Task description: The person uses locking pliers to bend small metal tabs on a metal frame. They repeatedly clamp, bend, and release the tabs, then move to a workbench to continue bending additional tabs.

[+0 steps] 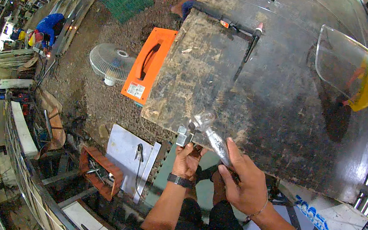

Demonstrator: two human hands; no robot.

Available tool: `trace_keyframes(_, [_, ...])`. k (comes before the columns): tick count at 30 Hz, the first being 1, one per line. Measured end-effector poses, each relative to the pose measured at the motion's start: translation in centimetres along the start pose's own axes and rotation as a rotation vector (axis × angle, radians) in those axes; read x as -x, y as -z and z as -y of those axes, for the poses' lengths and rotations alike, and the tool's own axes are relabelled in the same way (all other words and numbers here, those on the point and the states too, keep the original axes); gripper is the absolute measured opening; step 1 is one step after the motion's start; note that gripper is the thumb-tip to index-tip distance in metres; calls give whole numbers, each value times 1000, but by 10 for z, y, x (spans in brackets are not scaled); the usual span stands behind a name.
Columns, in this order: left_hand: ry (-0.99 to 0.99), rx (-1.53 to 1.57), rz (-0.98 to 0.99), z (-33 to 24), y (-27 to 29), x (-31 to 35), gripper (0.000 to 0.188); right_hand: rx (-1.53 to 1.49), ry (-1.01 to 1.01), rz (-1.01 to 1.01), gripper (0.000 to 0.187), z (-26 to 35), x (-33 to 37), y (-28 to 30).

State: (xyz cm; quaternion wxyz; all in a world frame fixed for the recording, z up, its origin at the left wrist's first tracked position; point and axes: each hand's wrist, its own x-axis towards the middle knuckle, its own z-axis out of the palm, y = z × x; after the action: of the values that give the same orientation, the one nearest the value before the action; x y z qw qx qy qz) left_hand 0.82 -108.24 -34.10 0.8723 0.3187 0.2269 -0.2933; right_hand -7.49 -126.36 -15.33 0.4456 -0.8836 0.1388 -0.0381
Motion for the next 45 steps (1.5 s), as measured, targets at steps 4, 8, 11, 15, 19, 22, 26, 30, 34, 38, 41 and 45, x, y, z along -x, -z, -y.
trace_keyframes(4, [-8, 0, 17, 4, 15, -3, 51, 104, -2, 108, 68, -6, 0, -6])
trace_keyframes(8, [-60, 0, -15, 4, 3, 1, 45, 81, -14, 119, 71, -2, -1, 0])
trace_keyframes(11, [-39, -13, 22, 0, -3, 2, 34, 36, -67, 80, 67, 10, -5, 10])
trace_keyframes(15, [-36, -40, 24, 1, 7, 0, 21, 181, -81, 192, 67, 5, -4, 0])
trace_keyframes(19, [-25, -34, 59, 1, 12, -1, 25, 144, -54, 155, 69, 5, -4, 5])
trace_keyframes(22, [-45, -53, 73, -3, -6, 0, 25, 95, -42, 91, 70, 6, -2, 6])
trace_keyframes(26, [-58, -49, 52, -2, -5, 1, 23, 104, -6, 95, 71, -5, -2, -3])
trace_keyframes(30, [-43, -84, 36, -4, -2, 1, 23, 107, -27, 67, 70, -2, -3, 4])
trace_keyframes(34, [-1, -34, 56, -3, 23, -8, 28, 43, -27, 49, 68, 5, -4, 2])
trace_keyframes(38, [-23, -91, 25, -3, 6, -2, 33, 121, -40, 163, 69, 0, -4, 5])
trace_keyframes(41, [-57, -135, 81, -9, -6, 0, 35, 50, -16, 88, 70, 3, -5, 6])
trace_keyframes(45, [-18, -89, 46, -7, 7, -5, 34, 77, -28, 110, 69, 3, -4, 2])
